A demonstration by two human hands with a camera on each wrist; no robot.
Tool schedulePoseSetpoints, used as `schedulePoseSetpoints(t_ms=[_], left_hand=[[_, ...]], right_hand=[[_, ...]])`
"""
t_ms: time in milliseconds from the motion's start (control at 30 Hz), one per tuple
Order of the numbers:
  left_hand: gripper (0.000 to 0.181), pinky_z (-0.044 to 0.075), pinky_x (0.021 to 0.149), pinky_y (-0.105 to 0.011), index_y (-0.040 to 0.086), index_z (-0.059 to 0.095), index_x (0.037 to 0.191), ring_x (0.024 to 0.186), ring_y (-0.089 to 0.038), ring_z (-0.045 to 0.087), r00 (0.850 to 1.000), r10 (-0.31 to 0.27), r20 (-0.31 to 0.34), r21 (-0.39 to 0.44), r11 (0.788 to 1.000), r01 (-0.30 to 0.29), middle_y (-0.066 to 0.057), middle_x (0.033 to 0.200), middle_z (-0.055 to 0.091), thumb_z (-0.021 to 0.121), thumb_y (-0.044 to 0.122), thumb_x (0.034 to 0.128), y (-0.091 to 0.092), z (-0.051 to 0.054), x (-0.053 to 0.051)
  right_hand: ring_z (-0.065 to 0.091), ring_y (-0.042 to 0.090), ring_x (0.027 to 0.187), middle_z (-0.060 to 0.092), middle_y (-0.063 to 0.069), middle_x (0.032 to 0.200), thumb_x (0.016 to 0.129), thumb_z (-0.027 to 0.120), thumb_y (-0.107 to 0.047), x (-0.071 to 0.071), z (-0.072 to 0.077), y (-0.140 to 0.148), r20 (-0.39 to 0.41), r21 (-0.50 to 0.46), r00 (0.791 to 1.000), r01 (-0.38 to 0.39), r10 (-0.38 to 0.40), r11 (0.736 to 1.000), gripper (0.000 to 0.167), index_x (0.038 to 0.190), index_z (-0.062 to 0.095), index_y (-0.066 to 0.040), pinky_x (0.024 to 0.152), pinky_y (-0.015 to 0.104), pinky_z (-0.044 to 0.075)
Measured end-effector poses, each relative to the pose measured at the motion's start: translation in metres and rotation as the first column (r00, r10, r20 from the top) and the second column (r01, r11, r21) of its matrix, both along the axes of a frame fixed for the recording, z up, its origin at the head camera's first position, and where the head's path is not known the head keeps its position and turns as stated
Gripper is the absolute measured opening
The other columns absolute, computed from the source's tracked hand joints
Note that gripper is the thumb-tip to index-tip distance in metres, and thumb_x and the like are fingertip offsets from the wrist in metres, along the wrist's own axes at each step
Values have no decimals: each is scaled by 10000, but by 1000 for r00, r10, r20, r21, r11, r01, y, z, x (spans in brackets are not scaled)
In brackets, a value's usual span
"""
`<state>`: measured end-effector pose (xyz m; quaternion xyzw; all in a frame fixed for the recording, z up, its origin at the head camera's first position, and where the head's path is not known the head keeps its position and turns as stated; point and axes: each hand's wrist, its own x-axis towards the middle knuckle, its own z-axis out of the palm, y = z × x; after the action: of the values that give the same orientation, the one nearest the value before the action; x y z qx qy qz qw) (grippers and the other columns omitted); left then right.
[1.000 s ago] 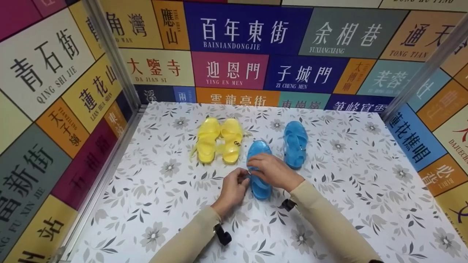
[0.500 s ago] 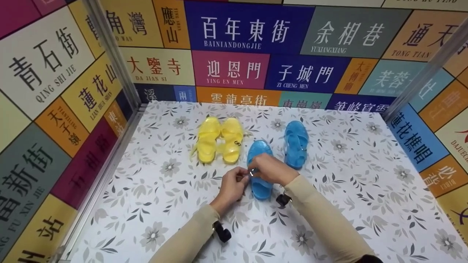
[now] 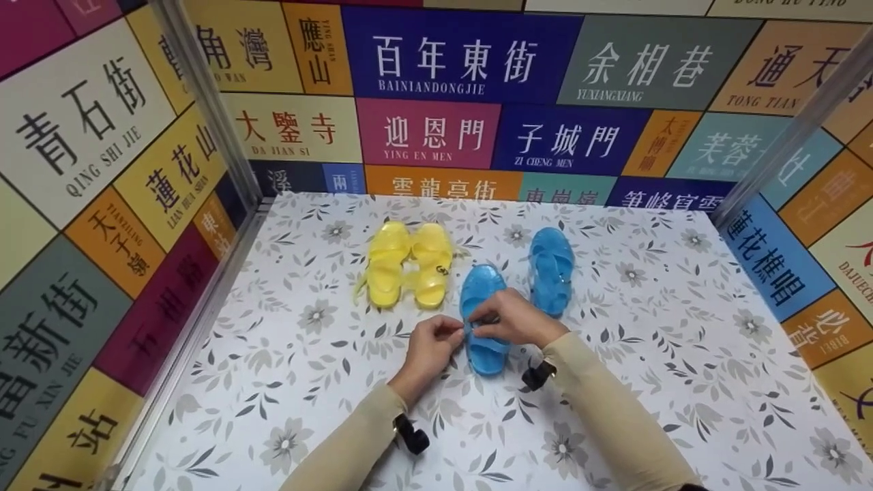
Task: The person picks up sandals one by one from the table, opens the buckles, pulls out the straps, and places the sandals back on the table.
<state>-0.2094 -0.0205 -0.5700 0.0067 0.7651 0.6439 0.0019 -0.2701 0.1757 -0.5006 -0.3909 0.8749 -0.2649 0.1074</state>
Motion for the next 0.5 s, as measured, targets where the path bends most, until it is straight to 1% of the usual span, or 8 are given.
schedulePoseSetpoints(t_ms=[133, 267, 367, 500], left_hand=[[71, 575, 769, -255, 75, 804, 1009, 843, -111, 687, 1000, 3, 29, 50, 999, -4, -14, 930, 766, 766, 72, 949, -1, -1, 2], [85, 567, 695, -240, 61, 809, 1007, 777, -124, 682, 997, 1, 73, 155, 988, -12, -30, 877, 755, 776, 42, 931, -1, 0, 0], [98, 558, 658, -232, 28, 805, 1018, 739, -127, 679, 995, -5, 103, 220, 975, -18, -51, 850, 744, 775, 22, 925, -1, 0, -1], [118, 557, 654, -226, -12, 801, 1030, 726, -115, 681, 993, -7, 122, 262, 965, -26, -60, 849, 749, 785, 19, 917, 0, 0, -2]], right_hand=[[742, 140, 931, 806, 4, 1046, 942, 792, -171, 3, -7, 3, 6, -42, 1000, 31, -31, 999, 206, 1131, 819, -94, 824, 326, 614], [725, 128, 913, 801, -21, 1035, 946, 785, -175, 5, -12, 4, 10, -89, 998, 56, -55, 994, 196, 1129, 818, -114, 810, 331, 604], [727, 131, 934, 797, -28, 1038, 949, 784, -165, 6, -15, 4, 31, -134, 998, 55, -52, 989, 193, 1135, 815, -121, 838, 342, 606], [736, 149, 972, 795, -32, 1053, 958, 776, -145, 7, -19, 3, 57, -192, 998, 39, -29, 981, 192, 1145, 812, -128, 884, 378, 611]])
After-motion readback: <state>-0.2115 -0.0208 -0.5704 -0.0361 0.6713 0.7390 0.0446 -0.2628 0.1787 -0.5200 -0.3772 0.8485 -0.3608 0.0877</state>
